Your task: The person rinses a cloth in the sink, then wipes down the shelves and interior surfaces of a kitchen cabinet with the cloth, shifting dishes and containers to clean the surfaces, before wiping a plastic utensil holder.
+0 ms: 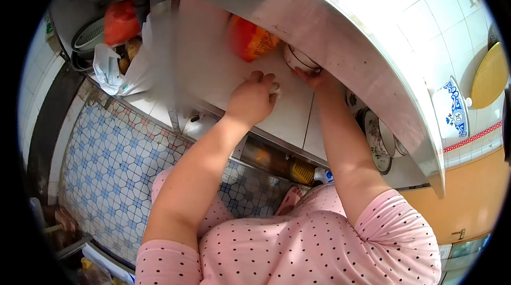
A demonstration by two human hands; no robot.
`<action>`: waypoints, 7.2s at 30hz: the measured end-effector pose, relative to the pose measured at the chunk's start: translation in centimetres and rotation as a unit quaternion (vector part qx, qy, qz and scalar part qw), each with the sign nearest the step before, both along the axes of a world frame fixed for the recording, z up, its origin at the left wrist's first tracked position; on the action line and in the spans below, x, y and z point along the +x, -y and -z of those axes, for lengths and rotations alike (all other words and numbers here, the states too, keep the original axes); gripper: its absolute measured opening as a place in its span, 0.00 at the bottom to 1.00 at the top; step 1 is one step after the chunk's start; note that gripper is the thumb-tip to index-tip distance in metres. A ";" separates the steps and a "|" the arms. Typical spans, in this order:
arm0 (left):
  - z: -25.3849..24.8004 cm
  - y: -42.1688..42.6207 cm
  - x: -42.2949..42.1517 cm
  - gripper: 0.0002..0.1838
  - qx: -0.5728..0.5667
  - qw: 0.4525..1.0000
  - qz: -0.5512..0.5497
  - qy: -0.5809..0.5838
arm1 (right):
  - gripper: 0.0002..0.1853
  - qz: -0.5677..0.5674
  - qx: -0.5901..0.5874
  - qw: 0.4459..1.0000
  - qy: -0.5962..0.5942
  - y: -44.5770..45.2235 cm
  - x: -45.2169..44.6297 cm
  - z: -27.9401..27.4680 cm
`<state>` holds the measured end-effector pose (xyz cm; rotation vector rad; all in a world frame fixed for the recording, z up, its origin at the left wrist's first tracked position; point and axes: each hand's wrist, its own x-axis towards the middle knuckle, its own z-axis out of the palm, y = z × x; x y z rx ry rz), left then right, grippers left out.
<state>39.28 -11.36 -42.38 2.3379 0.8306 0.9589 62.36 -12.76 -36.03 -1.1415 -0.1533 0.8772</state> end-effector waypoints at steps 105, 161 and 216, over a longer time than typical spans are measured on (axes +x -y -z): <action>-2.4 4.8 -14.8 0.18 0.000 0.985 0.115 -0.129 | 0.28 -0.355 -0.194 0.542 0.736 10.1 -14.5 6.7; -2.6 5.7 -15.0 0.17 -0.022 0.923 0.247 -0.293 | 0.36 -0.316 -0.233 0.472 0.790 -8.0 -22.6 7.6; -0.8 1.2 -10.8 0.11 -0.017 0.983 0.039 -0.177 | 0.26 -0.187 -0.223 0.378 0.879 -4.4 -6.9 6.3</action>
